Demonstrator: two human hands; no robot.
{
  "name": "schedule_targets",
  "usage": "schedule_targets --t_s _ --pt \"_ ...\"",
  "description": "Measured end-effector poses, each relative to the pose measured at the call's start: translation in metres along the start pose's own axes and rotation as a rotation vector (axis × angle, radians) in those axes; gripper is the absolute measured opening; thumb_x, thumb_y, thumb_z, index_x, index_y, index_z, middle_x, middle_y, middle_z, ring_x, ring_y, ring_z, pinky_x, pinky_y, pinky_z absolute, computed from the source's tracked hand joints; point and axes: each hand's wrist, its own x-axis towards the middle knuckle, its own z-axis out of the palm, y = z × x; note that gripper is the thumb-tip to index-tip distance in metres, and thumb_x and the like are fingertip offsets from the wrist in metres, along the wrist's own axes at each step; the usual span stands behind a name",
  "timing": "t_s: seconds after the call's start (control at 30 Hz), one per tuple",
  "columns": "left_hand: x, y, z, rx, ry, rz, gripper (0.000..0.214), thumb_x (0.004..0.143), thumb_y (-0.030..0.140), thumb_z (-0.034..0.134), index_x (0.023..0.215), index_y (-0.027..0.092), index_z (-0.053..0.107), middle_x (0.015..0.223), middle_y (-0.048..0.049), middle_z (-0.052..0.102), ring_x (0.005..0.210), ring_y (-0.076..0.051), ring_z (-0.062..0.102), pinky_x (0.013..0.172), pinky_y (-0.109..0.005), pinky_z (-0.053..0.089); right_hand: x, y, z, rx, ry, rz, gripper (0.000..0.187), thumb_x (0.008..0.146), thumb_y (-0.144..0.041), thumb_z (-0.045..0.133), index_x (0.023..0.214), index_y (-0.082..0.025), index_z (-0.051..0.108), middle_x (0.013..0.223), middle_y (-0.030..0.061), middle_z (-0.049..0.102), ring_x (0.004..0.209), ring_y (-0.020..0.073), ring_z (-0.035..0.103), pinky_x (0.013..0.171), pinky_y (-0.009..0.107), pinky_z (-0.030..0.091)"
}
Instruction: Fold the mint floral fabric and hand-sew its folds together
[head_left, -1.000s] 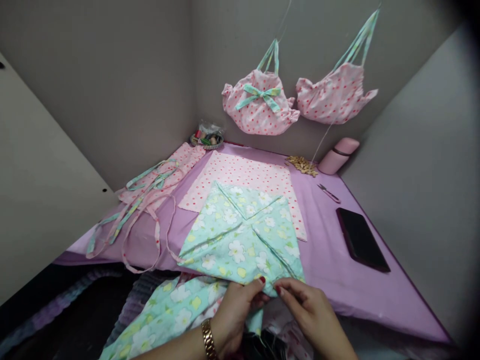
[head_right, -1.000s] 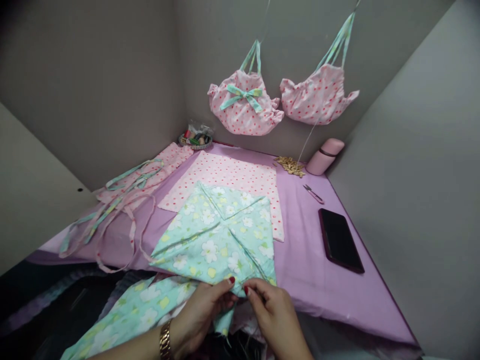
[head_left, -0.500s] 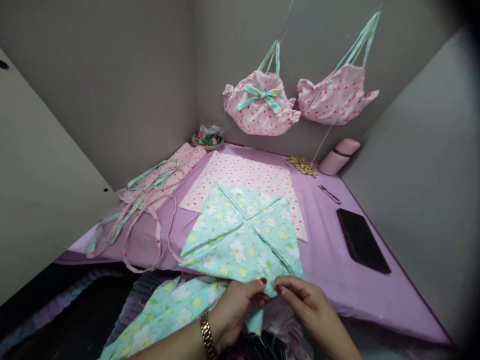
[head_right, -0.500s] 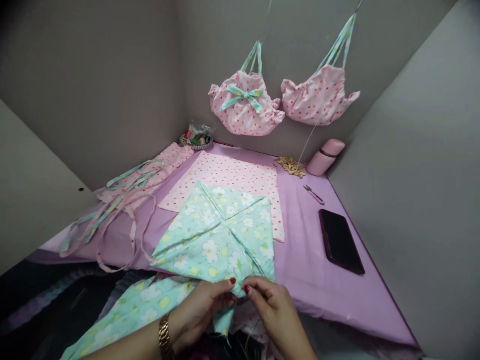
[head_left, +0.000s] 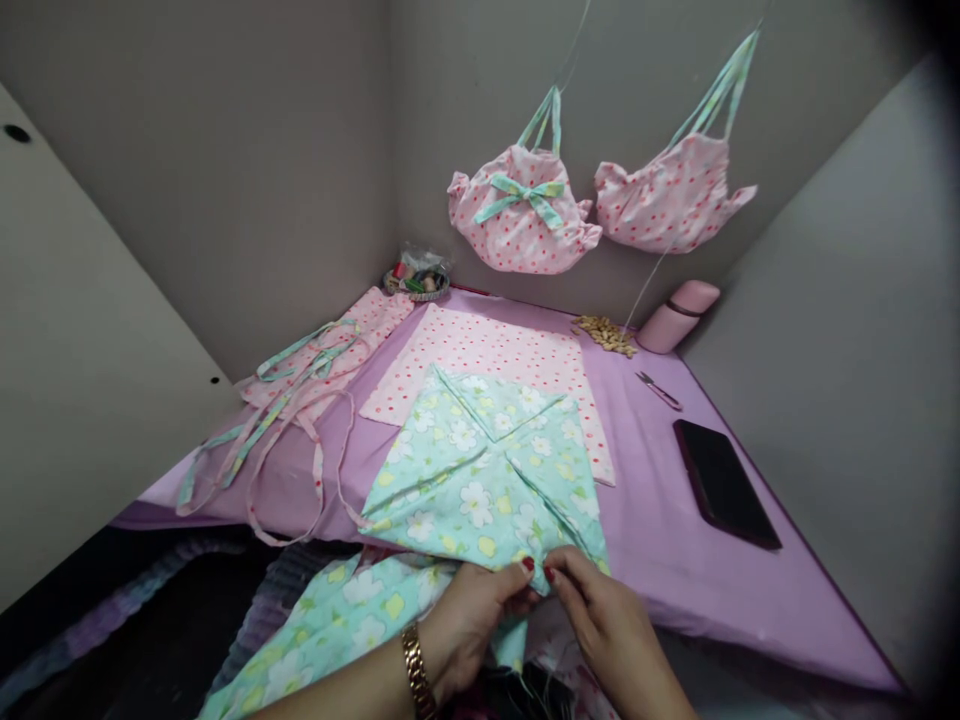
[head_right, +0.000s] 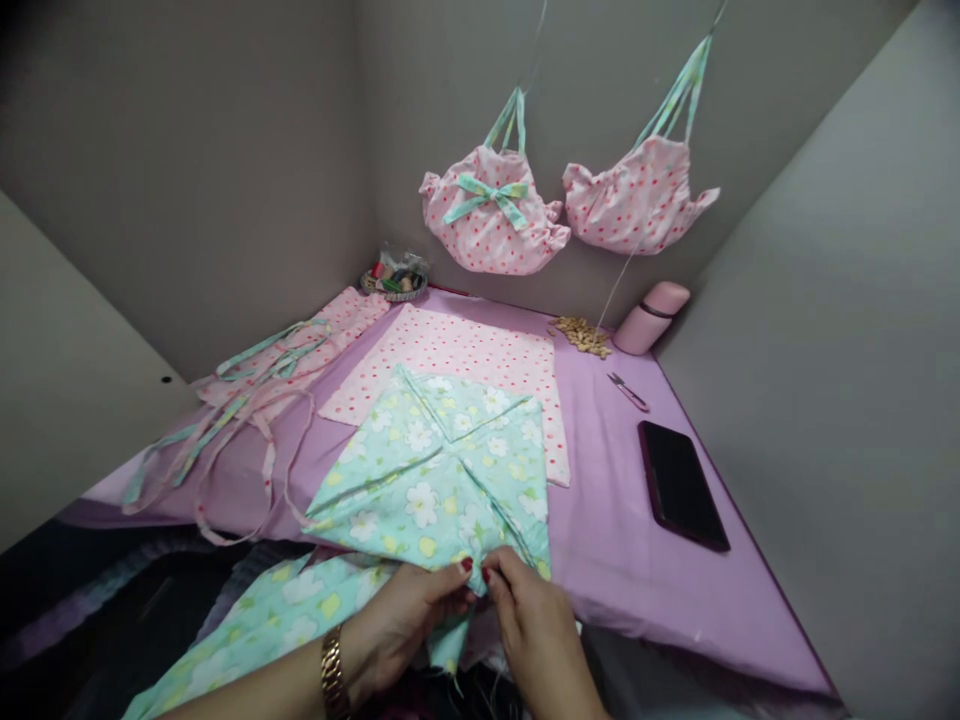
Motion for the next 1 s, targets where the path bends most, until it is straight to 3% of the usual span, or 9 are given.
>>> schedule_targets --t_s 0.13,0.3,0.47,0.57,0.73,0.83,1.0 --pt "0.001 -0.002 0.000 -0.015 -0.010 0.013 0.025 0.057 0.024 0.076 0.076 0.010 0.066 0.069 -0.0029 0.064 0.059 -0.011 0.053 0.065 -0.023 0.043 0.000 -0.002 0.009 -0.138 0.062 -0.012 0.021 0.090 -0.029 0.027 0.077 -0.022 0.042 0.062 0.0003 0.055 0.054 0.0176 0.056 0.051 0.027 0.039" --pt "-0.003 0.001 0.003 0.013 -0.029 0.044 0.024 0.059 0.026 0.074 0.075 0.010 0.066 0.071 -0.0032 0.064 0.061 -0.012 0.053 0.067 -0.024 0.043 0.001 -0.006 0.017 -0.185 0.144 -0.057 0.018 0.091 -0.024 0.021 0.086 -0.022 0.038 0.062 0.0011 0.056 0.054 0.0198 0.059 0.050 0.029 0.041" --pt "-0.002 -0.003 0.003 0.063 -0.055 0.072 0.027 0.063 0.029 0.071 0.080 0.009 0.066 0.077 -0.0069 0.067 0.065 -0.014 0.055 0.072 -0.026 0.043 -0.002 0.000 0.021 -0.143 0.168 -0.086 0.016 0.092 -0.022 0.023 0.096 -0.021 0.039 0.067 0.0019 0.059 0.058 0.0189 0.061 0.053 0.028 0.044" --pt "-0.001 -0.005 0.002 0.092 -0.088 0.125 0.027 0.067 0.031 0.068 0.083 0.010 0.066 0.089 -0.0093 0.068 0.077 -0.017 0.058 0.082 -0.029 0.042 -0.002 0.001 0.020 -0.270 0.238 -0.157 0.019 0.091 -0.023 0.032 0.107 -0.021 0.043 0.082 0.0056 0.060 0.071 0.0217 0.061 0.060 0.032 0.045" --pt "-0.002 -0.005 -0.001 0.160 -0.110 0.256 0.033 0.069 0.029 0.067 0.098 0.014 0.064 0.108 -0.0075 0.064 0.102 -0.020 0.054 0.096 -0.028 0.035 0.005 -0.006 0.017 -0.305 0.236 -0.255 0.019 0.090 -0.017 0.035 0.081 -0.021 0.051 0.080 0.0038 0.052 0.075 0.0202 0.054 0.063 0.031 0.044" --pt "-0.002 -0.004 -0.002 0.187 -0.090 0.266 0.041 0.069 0.030 0.066 0.107 0.015 0.061 0.110 -0.0072 0.063 0.104 -0.021 0.053 0.095 -0.030 0.035 0.012 -0.007 0.014 -0.362 0.226 -0.317 0.018 0.089 -0.014 0.036 0.077 -0.019 0.049 0.076 0.0038 0.051 0.071 0.0196 0.053 0.059 0.030 0.043" --pt "-0.004 0.001 0.003 0.235 -0.054 0.242 0.039 0.068 0.030 0.065 0.104 0.015 0.062 0.107 -0.0060 0.064 0.103 -0.022 0.052 0.095 -0.028 0.036 0.015 -0.011 0.013 -0.442 0.284 -0.464 0.019 0.083 -0.007 0.037 0.075 -0.019 0.050 0.075 0.0047 0.054 0.067 0.0191 0.052 0.054 0.028 0.041"
